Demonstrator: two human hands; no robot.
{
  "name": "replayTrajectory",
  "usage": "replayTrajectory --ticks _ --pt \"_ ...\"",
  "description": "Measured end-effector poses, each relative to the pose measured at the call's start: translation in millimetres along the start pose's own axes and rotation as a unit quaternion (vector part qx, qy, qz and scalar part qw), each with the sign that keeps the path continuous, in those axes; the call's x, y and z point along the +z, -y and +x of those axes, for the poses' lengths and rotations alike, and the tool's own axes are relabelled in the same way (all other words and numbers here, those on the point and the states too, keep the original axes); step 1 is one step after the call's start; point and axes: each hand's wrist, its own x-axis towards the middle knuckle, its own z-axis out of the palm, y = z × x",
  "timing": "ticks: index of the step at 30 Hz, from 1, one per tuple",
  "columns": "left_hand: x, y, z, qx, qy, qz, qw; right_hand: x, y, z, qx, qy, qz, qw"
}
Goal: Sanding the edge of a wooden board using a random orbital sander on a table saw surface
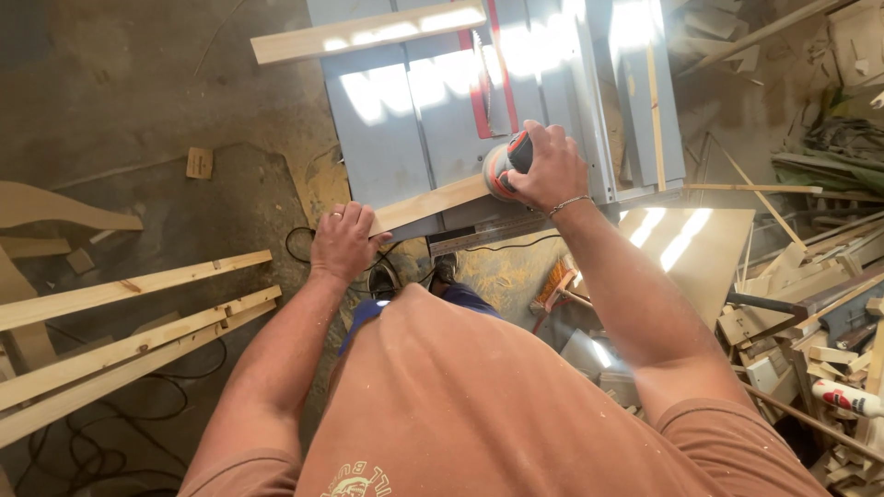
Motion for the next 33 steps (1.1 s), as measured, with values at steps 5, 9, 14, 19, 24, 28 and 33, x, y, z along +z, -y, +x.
replayTrajectory --ticks 5,9,14,19,24,28,33 --pt "6.0 2.4 -2.5 0.005 -0.007 0.001 1.0 12.9 21.7 -2.3 -0.019 -0.01 -0.002 1.0" --pt "9.2 3.8 -2.6 0.012 -0.022 -0.003 1.0 19.5 43.8 -5.1 -0.062 0.002 0.005 0.998" --pt "16.4 5.6 -5.3 0.013 -0.032 -0.003 0.999 28.4 74.8 -16.3 -0.093 0.006 -0.017 0.996" --pt "13.5 4.1 -2.8 0.013 -0.037 0.008 0.999 16.8 102.3 -30.1 -0.112 0.022 -0.004 0.993" --pt "14.2 1.9 -8.1 -0.008 -0.039 0.019 0.999 21.2 102.0 -30.4 -0.105 0.002 -0.006 0.995" --pt "19.3 2.8 -9.1 -0.015 -0.041 0.016 0.999 22.5 77.9 -19.4 -0.098 -0.011 -0.005 0.995" --pt "12.0 0.9 -8.5 -0.021 -0.04 0.014 0.999 23.2 47.3 -4.5 -0.047 -0.025 0.005 0.999"
